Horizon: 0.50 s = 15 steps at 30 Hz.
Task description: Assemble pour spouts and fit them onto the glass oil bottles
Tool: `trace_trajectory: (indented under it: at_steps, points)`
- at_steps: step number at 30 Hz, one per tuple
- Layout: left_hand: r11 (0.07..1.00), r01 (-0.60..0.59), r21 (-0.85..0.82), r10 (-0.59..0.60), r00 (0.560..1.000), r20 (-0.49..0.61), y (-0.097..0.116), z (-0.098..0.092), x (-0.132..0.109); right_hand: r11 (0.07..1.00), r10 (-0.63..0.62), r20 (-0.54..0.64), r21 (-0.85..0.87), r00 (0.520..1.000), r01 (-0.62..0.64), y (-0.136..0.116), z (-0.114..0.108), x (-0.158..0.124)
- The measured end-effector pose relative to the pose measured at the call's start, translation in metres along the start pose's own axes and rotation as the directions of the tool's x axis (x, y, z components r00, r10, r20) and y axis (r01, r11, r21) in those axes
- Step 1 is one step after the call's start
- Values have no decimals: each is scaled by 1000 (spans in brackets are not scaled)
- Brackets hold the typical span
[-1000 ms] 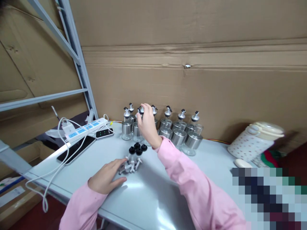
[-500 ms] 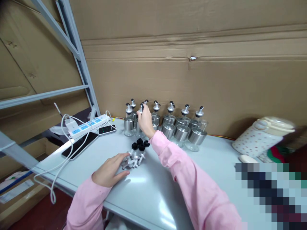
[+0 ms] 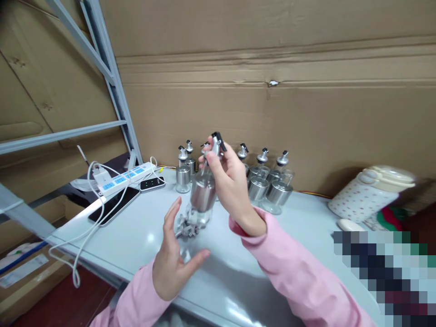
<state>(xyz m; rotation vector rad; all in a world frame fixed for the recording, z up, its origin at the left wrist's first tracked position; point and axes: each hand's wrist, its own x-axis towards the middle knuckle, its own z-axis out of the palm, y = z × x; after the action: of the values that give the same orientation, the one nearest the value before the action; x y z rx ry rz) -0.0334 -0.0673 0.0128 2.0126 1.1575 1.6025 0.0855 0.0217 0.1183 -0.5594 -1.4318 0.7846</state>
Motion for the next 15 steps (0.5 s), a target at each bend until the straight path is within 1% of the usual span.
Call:
trace_trajectory:
  at_steps: [1,2,3,4,5,6,8,9,10,11,12,13,14,15]
  points:
    - [988,50,-145,-50,999,9,5,4,-2,991,90,55,92,994,-95,-7,-1,-9]
    - [947,110,-301,-106,994,29,9,7,-4,968,174,103,168,979,-189,-14,-1,-17]
    - [873,162,-460,-154,987,54,13,10,-5,933,243,153,233,958,-274,-19,-1,-24]
    - [773,211,-598,-193,977,96,15,12,-6,892,300,200,287,933,-349,-24,-1,-30]
    - [666,266,-697,-215,963,163,17,14,-6,849,344,245,331,906,-411,-27,-1,-35]
    - [562,328,-759,-211,944,252,18,17,-6,809,374,287,364,882,-461,-30,0,-38]
    - [394,473,-788,-160,880,448,17,23,-6,752,411,351,391,841,-531,-32,1,-41]
    - [328,531,-781,-135,845,518,17,27,-6,739,427,369,383,826,-553,-32,2,-41]
    - [270,576,-772,-130,816,563,16,31,-7,740,441,376,361,815,-567,-30,2,-41]
    - [222,605,-765,-145,796,588,15,34,-8,756,455,370,319,810,-571,-28,2,-40]
    - [183,625,-759,-179,781,599,14,37,-9,790,461,351,256,815,-557,-26,1,-39]
    - [155,642,-751,-224,763,606,14,40,-10,839,454,316,164,833,-519,-24,0,-38]
    - [139,658,-740,-268,745,611,13,42,-11,887,436,273,32,857,-461,-22,-1,-37]
    - [135,671,-729,-306,728,613,14,44,-11,912,408,237,-136,882,-386,-21,-3,-36]
